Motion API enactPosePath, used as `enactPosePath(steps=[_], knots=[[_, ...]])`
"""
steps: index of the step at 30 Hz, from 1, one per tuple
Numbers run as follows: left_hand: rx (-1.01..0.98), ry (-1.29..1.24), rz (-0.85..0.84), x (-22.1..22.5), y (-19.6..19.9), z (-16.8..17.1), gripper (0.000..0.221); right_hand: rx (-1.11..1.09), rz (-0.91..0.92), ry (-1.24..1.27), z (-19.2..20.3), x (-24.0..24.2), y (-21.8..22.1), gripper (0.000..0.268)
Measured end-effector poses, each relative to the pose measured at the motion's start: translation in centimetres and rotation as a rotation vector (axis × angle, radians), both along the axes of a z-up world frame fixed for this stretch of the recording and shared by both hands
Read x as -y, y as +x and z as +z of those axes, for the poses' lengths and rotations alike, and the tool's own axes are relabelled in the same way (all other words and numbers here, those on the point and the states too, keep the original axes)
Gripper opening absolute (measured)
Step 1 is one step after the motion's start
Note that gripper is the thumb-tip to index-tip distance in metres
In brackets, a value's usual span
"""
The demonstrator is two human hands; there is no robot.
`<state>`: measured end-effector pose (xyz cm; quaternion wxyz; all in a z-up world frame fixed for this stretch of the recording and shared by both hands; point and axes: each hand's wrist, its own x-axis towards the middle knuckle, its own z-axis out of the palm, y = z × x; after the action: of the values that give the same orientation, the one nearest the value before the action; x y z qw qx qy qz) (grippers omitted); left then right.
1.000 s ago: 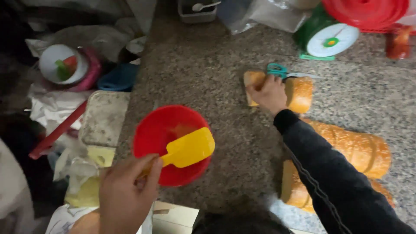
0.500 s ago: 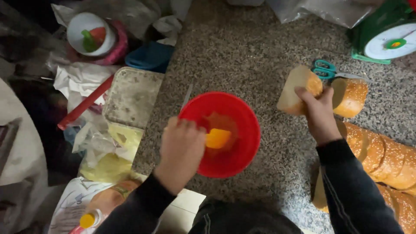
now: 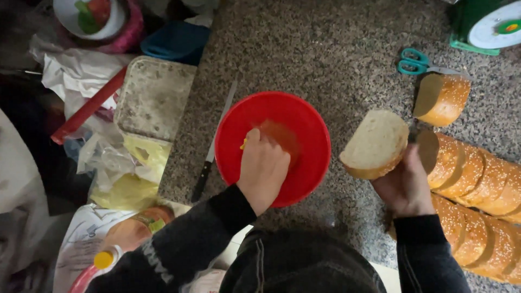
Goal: Spreading butter or a similar spread onto slices of bread using a spatula in a bakery production area.
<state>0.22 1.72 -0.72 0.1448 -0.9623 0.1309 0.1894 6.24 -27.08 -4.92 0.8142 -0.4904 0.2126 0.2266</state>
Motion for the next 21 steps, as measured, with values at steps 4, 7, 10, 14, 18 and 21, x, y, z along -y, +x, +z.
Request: enactPosePath(steps=[4,7,10,14,18,21], knots=[[0.07,-0.066,-0.002,-0.3,-0.3,-2.3,0.046,-0.132,-0.007,-0.085,5.8,-3.5,-0.6,0.133],[0.088,-0.221,0.033,-1.0,-0.3,-2.4,0.044,-0.165,-0.099,-0.037,3.2,-2.4,-1.1,0.097],[0.087,-0.264,0.028,-1.6,-0.3,-2.4,0.04,-0.137,-0.089,-0.015,2.2,-2.1,-1.6,0.091],[0.257,-0.349,0.022,-2.5,-0.3,-2.2,0.035,-0.202,-0.101,-0.02,2.5,-2.9,-2.4,0.085],[0.197,-0.385,0.049,-4.0,-0.5,-1.3,0.015,-0.212,-0.081,0.087,1.2,-1.6,-2.9,0.08],[0.172,-0.426,0.095,-5.0,-0.4,-0.7,0.014,-0.207,-0.127,-0.039,1.4,-2.2,-3.2,0.085]])
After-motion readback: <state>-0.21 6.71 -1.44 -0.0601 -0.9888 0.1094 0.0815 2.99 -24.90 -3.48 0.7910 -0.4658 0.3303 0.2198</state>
